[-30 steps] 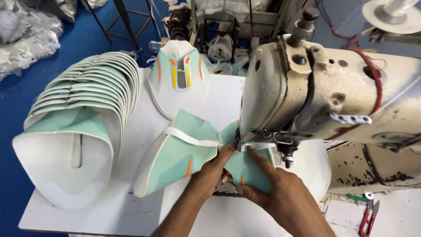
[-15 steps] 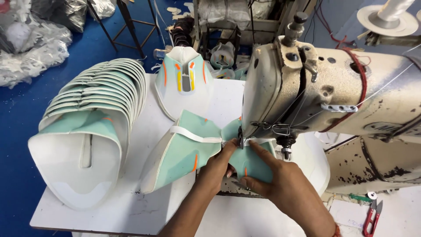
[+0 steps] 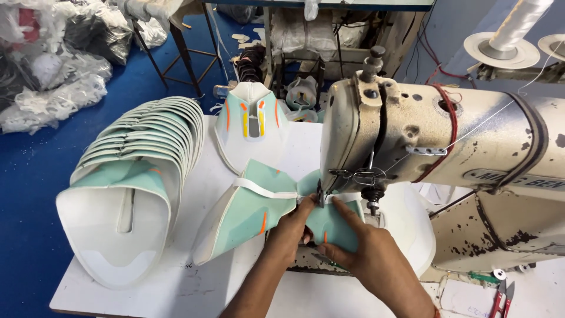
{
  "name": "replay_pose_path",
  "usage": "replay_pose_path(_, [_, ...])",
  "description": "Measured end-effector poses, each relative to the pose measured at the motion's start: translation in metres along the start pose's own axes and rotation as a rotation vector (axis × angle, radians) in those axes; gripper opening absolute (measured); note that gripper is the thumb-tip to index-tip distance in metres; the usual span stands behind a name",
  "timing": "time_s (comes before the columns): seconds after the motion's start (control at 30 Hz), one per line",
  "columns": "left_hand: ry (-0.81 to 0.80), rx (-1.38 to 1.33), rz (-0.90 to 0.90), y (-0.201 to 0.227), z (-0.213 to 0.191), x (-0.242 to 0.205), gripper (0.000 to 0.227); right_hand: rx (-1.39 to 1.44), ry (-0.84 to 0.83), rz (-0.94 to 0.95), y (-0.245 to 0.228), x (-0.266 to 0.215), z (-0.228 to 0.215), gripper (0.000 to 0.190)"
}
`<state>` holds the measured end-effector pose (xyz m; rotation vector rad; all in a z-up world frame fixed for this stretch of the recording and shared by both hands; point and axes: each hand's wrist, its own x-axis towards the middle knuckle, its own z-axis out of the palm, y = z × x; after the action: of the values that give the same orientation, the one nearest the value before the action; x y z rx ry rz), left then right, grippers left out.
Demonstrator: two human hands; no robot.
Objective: The person uses a sewing machine to stitch a white elastic strap onto the side of a light green slipper. They repeatedly pick up slippers from a stack, guide them under the needle, and then place the finished items aside.
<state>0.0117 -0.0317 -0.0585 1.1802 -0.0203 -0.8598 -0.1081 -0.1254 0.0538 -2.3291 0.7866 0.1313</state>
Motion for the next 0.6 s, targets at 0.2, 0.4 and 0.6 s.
replay_pose_path(0.2, [-0.024,0.059,0.004,-0.002,-0.004,0.007,0.031,-0.035,-0.022,0.04,0.005,0.003,0.004,0.095])
replay_pose_path(0.4, [-0.133,0.108,-0.027,-0.008,-0.015,0.019,0.037,0.005,-0.025,0.013,0.008,0.005,0.005,0.099])
replay_pose_path(0.6, [-0.04,0.094,-0.012,-0.036,-0.02,0.016,0.045,-0.302,-0.077,0.014,0.012,0.018,-0.018,0.087])
